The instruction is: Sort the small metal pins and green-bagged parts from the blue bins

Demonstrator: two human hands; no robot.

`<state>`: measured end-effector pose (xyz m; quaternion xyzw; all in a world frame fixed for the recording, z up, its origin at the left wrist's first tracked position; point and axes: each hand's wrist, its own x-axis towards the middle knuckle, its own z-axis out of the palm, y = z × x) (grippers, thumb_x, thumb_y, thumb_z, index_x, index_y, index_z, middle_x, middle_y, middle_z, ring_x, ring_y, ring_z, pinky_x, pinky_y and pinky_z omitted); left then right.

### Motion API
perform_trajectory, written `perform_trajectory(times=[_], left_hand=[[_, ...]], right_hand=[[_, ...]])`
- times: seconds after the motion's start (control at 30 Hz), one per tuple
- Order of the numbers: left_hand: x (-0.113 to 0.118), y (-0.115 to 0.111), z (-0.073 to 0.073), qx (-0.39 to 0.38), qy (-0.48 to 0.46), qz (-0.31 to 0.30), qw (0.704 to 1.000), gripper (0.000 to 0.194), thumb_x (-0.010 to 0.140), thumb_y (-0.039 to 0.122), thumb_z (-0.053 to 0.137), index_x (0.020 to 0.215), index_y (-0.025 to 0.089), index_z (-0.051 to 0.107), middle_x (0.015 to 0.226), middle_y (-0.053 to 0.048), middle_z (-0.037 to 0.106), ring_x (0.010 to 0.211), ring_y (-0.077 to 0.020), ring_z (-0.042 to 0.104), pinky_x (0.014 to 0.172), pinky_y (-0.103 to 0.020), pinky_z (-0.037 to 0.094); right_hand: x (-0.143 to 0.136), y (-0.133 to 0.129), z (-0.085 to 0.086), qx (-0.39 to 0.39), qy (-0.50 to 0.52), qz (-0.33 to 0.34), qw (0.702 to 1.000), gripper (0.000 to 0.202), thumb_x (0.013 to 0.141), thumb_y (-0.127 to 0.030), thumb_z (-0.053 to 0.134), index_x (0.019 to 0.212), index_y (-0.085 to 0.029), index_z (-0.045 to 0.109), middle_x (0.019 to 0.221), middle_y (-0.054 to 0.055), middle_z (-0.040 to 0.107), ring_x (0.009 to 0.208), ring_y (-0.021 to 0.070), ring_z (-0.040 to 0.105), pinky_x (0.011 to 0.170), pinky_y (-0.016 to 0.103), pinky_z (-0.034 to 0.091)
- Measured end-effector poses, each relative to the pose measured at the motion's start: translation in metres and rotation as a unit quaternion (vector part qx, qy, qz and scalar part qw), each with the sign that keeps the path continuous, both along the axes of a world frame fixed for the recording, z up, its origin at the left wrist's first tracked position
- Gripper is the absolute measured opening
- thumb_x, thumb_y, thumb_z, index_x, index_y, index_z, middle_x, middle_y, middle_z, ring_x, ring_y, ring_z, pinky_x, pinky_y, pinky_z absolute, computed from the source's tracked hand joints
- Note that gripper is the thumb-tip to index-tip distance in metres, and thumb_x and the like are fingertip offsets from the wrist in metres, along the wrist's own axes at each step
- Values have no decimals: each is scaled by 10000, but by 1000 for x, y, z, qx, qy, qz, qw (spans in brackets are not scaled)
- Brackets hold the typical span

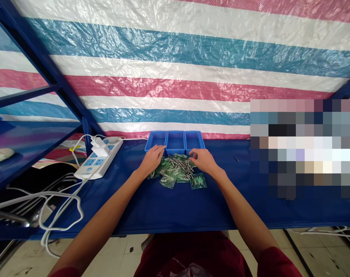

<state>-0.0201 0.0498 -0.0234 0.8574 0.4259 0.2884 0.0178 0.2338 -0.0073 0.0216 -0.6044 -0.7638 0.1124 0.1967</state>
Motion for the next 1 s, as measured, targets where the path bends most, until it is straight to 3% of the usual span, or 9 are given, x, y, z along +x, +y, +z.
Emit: perform_trajectory(times=[0.17,0.33,0.5,0.6,0.7,0.83,1.0], left_hand=[[-2,0,2,-15,1,-4,1000,413,978,306,291,1229,172,591,1193,-93,645,1183,-244,541,1074,-478,386],[1,-5,9,46,-1,1,999,372,977,335,335,1184,190,608,1237,-96,613,1239,-243,499,1115,-477,317],[8,-19,17,91,-70,-27,993,300,959,329,422,1117,195,640,1173,-92,644,1196,-241,528,1057,-445,374],[16,-28,19,34,-149,-44,987,336,913,391,517,1159,188,622,1177,-96,647,1137,-244,570,1014,-418,418],[25,-31,22,-95,-240,-52,965,435,846,446,604,1183,172,608,1104,-92,683,1000,-238,638,914,-372,488],[35,-27,34,-208,-315,-78,923,348,839,460,596,749,134,679,734,-65,703,724,-202,663,723,-298,524],[40,-27,40,-233,-338,-94,907,366,809,456,627,628,139,645,636,-42,665,628,-168,619,657,-274,504]], right_hand=[[-11,4,-14,40,-28,55,997,285,867,-285,587,1135,-213,646,860,33,682,814,190,621,657,250,418],[-16,6,-25,96,-44,57,993,221,926,-230,486,1004,-195,690,956,60,663,856,179,620,685,247,427],[-19,2,-22,198,38,49,978,254,950,-239,433,938,-181,680,883,58,648,758,145,599,666,233,426],[-24,-1,-13,264,123,74,954,244,949,-255,444,896,-167,666,809,50,641,673,131,567,652,237,427],[-28,0,1,277,190,97,937,219,939,-273,471,870,-173,653,756,33,632,651,128,555,646,241,437],[-30,3,11,253,254,73,931,204,916,-300,509,821,-181,646,746,23,635,628,127,558,612,247,449],[-29,3,-1,211,335,58,917,230,931,-321,470,934,-184,655,873,51,641,699,135,599,551,226,465]])
